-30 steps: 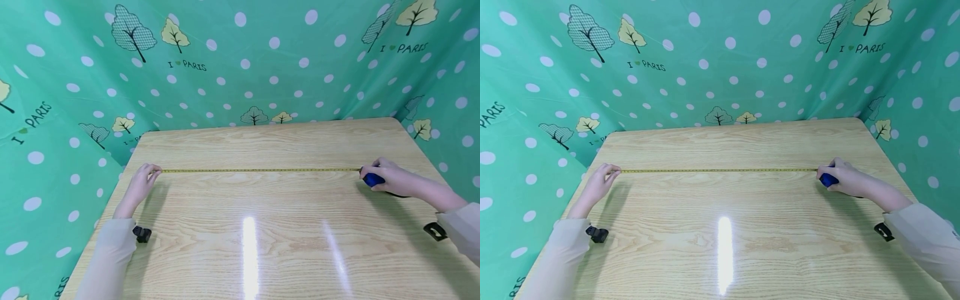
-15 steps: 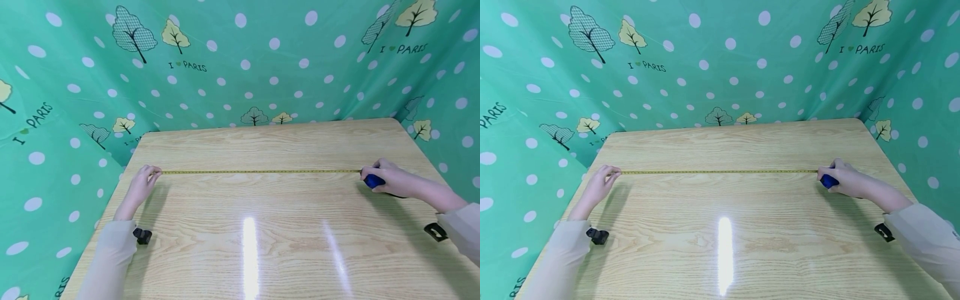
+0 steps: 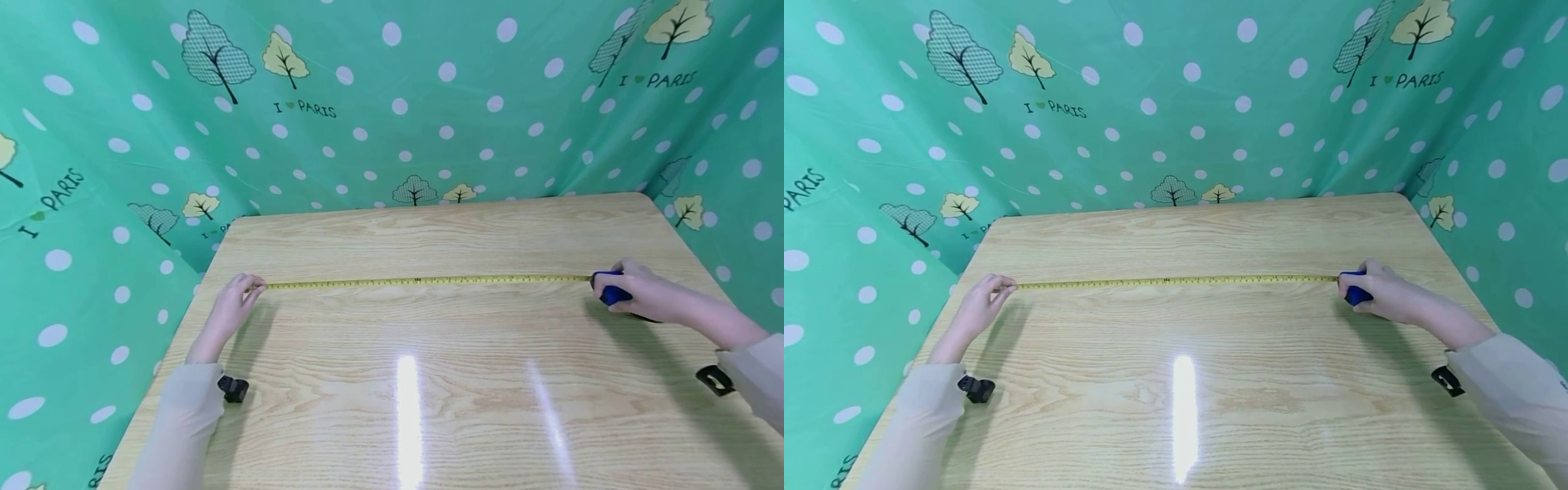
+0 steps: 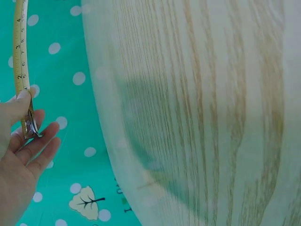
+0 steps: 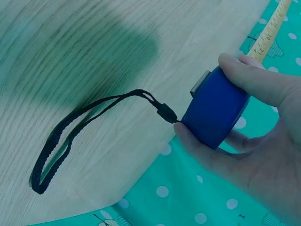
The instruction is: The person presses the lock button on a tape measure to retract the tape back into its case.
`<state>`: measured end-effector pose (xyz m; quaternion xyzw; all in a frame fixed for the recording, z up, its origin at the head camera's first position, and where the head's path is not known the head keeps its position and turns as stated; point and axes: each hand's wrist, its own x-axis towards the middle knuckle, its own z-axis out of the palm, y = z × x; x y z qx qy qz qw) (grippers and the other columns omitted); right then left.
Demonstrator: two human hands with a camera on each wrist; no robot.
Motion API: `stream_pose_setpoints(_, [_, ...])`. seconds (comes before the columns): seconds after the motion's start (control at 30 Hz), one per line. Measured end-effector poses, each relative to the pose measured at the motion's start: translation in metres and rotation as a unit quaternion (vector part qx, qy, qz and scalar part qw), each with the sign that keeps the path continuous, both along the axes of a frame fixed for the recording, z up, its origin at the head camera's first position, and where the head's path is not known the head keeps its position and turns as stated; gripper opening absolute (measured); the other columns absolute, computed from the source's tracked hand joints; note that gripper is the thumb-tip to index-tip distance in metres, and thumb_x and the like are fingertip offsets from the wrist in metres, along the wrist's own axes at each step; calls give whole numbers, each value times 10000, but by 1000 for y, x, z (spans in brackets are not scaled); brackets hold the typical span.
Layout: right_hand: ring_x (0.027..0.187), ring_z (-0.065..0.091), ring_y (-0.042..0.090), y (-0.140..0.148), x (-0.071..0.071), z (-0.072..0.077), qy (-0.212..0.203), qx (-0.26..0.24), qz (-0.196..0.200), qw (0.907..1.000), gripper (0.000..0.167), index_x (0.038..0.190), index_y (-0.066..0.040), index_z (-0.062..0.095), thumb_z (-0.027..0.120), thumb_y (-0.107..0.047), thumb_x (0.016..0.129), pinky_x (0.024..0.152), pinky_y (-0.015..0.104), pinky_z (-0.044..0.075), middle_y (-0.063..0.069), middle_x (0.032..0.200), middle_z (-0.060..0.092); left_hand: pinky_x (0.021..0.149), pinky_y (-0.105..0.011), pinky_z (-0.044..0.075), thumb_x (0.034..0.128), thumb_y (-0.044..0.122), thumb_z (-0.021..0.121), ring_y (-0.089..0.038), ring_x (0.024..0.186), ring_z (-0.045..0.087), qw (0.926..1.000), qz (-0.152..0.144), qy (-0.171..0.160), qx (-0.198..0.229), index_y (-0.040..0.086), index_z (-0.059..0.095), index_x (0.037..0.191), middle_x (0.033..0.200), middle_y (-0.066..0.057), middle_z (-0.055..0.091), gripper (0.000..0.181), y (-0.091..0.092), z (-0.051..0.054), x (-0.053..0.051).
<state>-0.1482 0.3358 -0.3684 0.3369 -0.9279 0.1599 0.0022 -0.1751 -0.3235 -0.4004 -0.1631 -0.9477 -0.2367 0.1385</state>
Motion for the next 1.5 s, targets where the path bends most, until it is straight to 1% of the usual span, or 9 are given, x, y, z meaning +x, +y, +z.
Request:
stream_pose_setpoints(0.2, [789, 484, 385, 0, 0, 2, -106, 89, 7, 9999, 425, 837, -196, 512, 758, 59, 601, 522, 367, 470, 229, 891, 440, 720, -471, 438, 885, 9, 504, -339, 845, 514, 9997, 44, -217, 79, -81, 568, 967, 903, -201, 531, 138, 2, 0, -1])
stream_pose_setpoints(0.33, [819, 477, 369, -2, -2, 5, -95, 129, 20, 9999, 453, 927, -182, 513, 752, 46, 617, 553, 387, 465, 197, 920, 468, 728, -472, 438, 893, 23, 496, -337, 854, 512, 9996, 57, -274, 78, -77, 566, 970, 908, -196, 528, 145, 2, 0, -1])
stream_pose_setpoints(0.47, [826, 495, 339, -5, -2, 7, -53, 191, 5, 9998, 515, 1037, -117, 487, 755, 30, 624, 572, 380, 469, 181, 933, 488, 734, -468, 439, 899, 40, 491, -331, 864, 512, 9995, 60, -311, 75, -64, 568, 974, 912, -183, 529, 149, 3, 0, -2])
stream_pose_setpoints(0.6, [855, 497, 361, -9, -2, 11, -290, 149, -147, 9994, 566, 1123, -69, 445, 739, 30, 650, 590, 395, 481, 224, 978, 466, 746, -471, 436, 907, 61, 482, -334, 880, 509, 9993, 47, -364, 70, -58, 567, 982, 924, -183, 529, 164, 5, -1, -4])
stream_pose_setpoints(0.7, [879, 495, 391, -12, -2, 13, -518, 125, -321, 9981, 592, 1167, -56, 412, 724, 30, 671, 610, 422, 486, 256, 1012, 445, 745, -475, 433, 912, 71, 476, -337, 884, 507, 9993, 34, -374, 61, -56, 565, 986, 926, -183, 528, 173, 7, 0, -4])
stream_pose_setpoints(0.87, [867, 510, 411, -14, -2, 16, -741, 150, -475, 9960, 604, 1197, -25, 385, 715, 10, 692, 611, 433, 491, 281, 1014, 425, 734, -472, 436, 908, 69, 483, -331, 875, 512, 9994, 29, -334, 56, -50, 567, 977, 914, -173, 531, 161, 8, 0, -3])
stream_pose_setpoints(1.2, [892, 497, 411, -15, -3, 15, -853, 63, -555, 9948, 595, 1209, -8, 395, 708, -7, 703, 627, 434, 484, 272, 1037, 413, 714, -464, 443, 900, 62, 497, -324, 852, 520, 9997, 10, -255, 33, -35, 573, 959, 898, -168, 539, 137, 12, 2, -2])
stream_pose_setpoints(1.33, [903, 488, 421, -17, -4, 15, -872, -2, -537, 9947, 599, 1217, -10, 390, 705, -5, 707, 631, 452, 482, 272, 1048, 407, 699, -456, 447, 904, 75, 491, -312, 828, 520, 9996, 19, -282, 37, -39, 576, 971, 894, -166, 543, 156, 12, 2, -2])
stream_pose_setpoints(1.5, [915, 484, 416, -20, -4, 16, -917, -35, -587, 9941, 593, 1225, -4, 392, 698, -12, 718, 647, 453, 479, 265, 1051, 412, 725, -464, 450, 914, 98, 476, -313, 835, 520, 9992, 10, -402, 37, -53, 572, 995, 914, -177, 544, 196, 15, 3, -3])
